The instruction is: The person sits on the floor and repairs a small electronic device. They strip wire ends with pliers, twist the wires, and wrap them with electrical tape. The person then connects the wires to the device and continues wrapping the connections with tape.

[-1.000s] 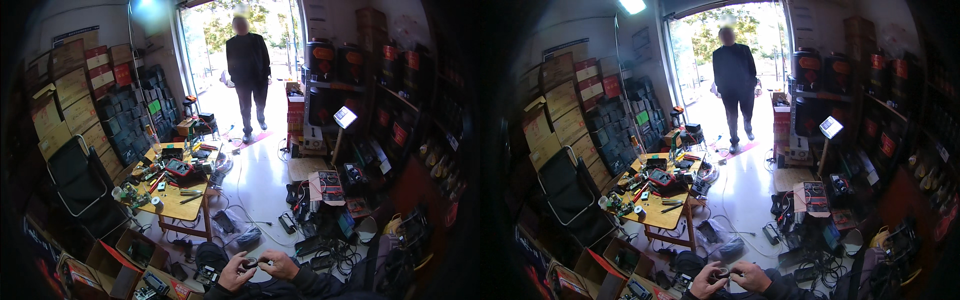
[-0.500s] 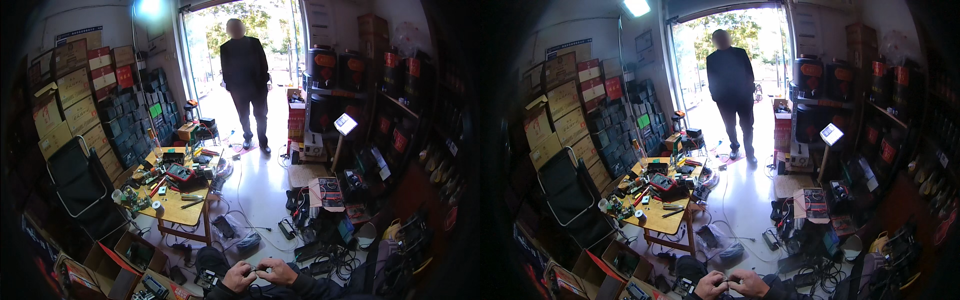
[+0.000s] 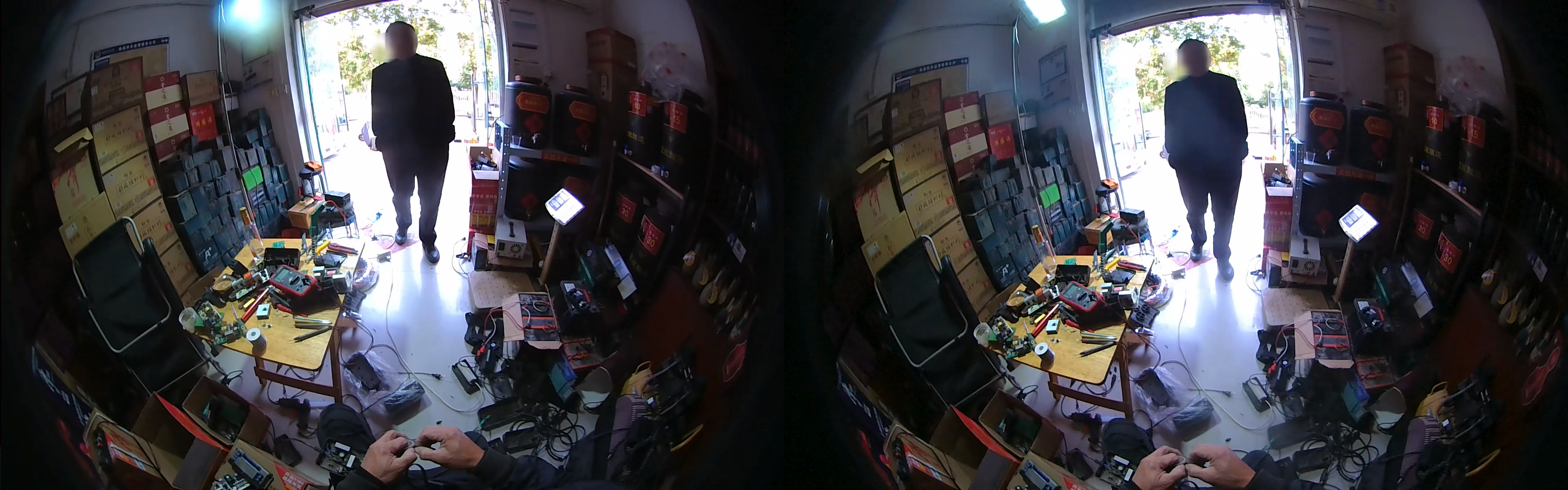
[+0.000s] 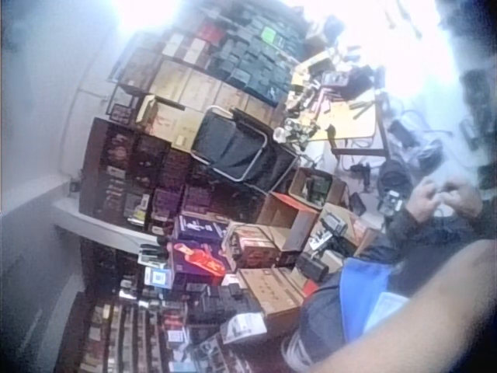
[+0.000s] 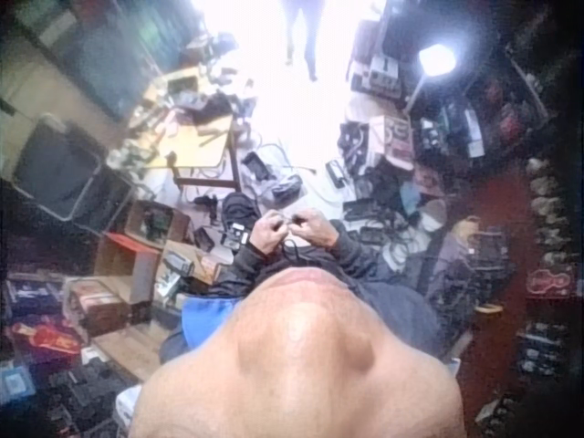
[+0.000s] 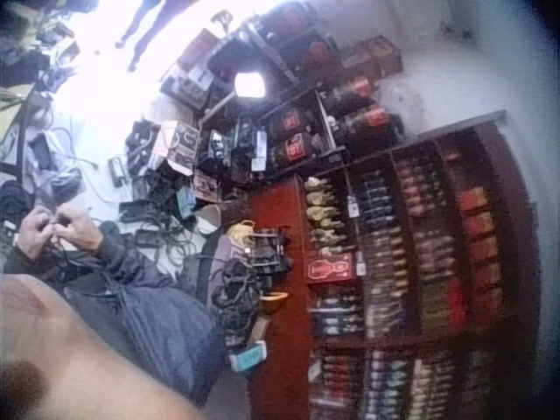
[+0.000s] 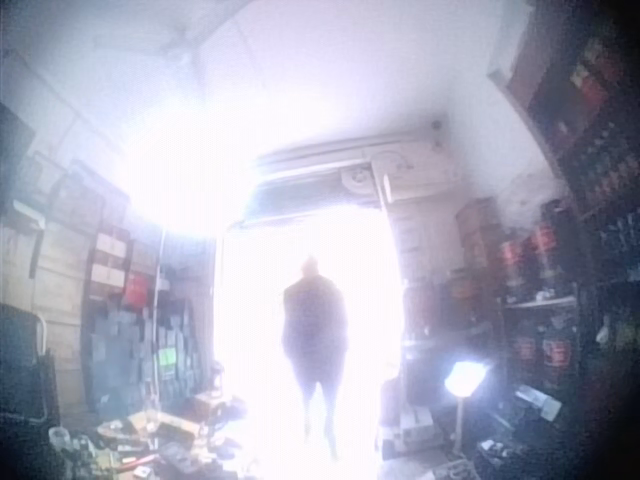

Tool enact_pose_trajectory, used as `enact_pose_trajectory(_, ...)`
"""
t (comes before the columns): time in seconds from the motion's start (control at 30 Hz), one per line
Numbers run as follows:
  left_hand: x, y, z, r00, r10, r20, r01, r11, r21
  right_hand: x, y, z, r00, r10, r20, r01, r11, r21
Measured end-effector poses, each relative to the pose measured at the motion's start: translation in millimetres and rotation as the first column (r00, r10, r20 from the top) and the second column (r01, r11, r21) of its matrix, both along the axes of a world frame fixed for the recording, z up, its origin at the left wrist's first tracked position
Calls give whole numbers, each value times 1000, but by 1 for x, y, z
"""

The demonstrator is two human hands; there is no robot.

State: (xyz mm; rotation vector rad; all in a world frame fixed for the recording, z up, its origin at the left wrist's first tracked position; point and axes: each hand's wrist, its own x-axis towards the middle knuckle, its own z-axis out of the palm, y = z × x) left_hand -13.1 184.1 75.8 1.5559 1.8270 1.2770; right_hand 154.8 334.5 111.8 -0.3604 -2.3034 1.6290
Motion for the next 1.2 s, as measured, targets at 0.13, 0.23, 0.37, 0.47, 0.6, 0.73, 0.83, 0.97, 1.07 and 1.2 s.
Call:
enact_pose_trajectory(0.13, 2, 1, 2, 997, 16, -74, -11, 998, 62, -4, 0, 6, 999, -29, -39, 29, 1000, 4)
enact_pose_trajectory(0.23, -7, 5, 8, 974, -55, -218, 70, 996, 59, -9, -1, -3, 988, -102, -115, 116, 986, 123)
enact_pose_trajectory(0.37, -9, 12, 45, 828, -1, -561, 163, 957, 240, -9, 1, -43, 963, -221, -156, 255, 933, 255)
enact_pose_trajectory(0.47, 12, 6, 85, 908, -90, -408, 270, 872, 409, -5, 44, -67, 844, -526, -104, 528, 779, 338)
enact_pose_trajectory(0.6, -18, -15, 112, 991, 83, -105, -50, 957, 286, 38, 99, -64, 808, -565, 168, 563, 824, 61)
enact_pose_trajectory(0.73, -130, 3, 93, 892, 393, -222, -339, 908, 245, 42, 83, -65, 861, -498, 102, 505, 862, -50)
enact_pose_trajectory(0.83, -231, 26, 65, 751, 559, -350, -567, 819, 91, 31, 58, -62, 884, -453, 115, 461, 886, -59)
enact_pose_trajectory(0.97, -309, 61, 10, 643, 512, -569, -676, 729, -108, 19, 41, -48, 927, -353, 130, 353, 935, 17)
enact_pose_trajectory(1.07, -327, 72, -18, 661, 516, -545, -711, 664, -232, 12, 35, -35, 944, -326, 53, 327, 945, -1)
enact_pose_trajectory(1.2, -297, 59, -1, 590, 598, -543, -711, 703, 2, 4, 34, -17, 960, -278, 41, 280, 934, -223)
